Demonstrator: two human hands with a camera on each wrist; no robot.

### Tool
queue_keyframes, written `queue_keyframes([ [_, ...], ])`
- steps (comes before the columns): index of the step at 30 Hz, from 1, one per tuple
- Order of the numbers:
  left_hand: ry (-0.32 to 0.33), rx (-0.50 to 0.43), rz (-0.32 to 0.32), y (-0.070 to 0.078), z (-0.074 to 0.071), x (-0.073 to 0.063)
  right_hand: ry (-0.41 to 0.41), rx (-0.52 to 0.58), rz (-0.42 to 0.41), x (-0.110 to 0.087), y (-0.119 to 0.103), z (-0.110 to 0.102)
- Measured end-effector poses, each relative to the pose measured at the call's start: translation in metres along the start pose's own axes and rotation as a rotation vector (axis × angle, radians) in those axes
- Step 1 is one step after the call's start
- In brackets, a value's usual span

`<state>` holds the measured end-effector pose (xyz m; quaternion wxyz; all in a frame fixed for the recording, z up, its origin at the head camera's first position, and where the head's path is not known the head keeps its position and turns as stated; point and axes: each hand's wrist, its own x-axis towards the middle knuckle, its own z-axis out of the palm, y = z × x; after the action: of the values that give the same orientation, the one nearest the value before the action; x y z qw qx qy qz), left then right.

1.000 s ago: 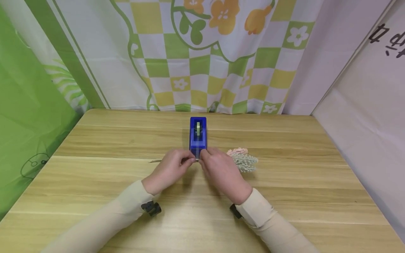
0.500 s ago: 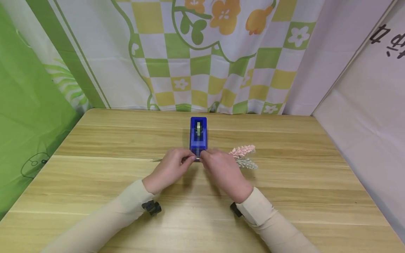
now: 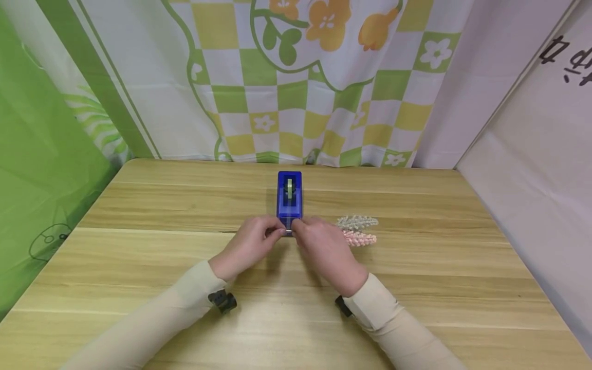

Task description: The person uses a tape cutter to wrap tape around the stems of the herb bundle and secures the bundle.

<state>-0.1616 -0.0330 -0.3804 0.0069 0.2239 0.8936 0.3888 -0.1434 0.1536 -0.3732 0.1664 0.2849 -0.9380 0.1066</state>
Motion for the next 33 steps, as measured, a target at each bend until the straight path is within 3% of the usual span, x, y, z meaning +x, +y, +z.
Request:
queue_keyframes([
  [4,0.008,-0.018,-0.004,-0.002,0.001,0.001,-0.047,0.032,0.032,0.002,-0.001,-0.003],
  [11,-0.002,-0.078,-0.016,-0.006,0.001,0.002,-0.097,0.155,0.183,0.011,-0.002,-0.004],
  [21,0.0,-0.074,0.004,-0.005,0.001,0.002,-0.192,0.297,0.308,0.024,-0.001,0.001],
  [33,0.022,-0.062,0.029,-0.007,0.004,0.001,-0.216,0.405,0.342,0.029,0.003,0.002],
])
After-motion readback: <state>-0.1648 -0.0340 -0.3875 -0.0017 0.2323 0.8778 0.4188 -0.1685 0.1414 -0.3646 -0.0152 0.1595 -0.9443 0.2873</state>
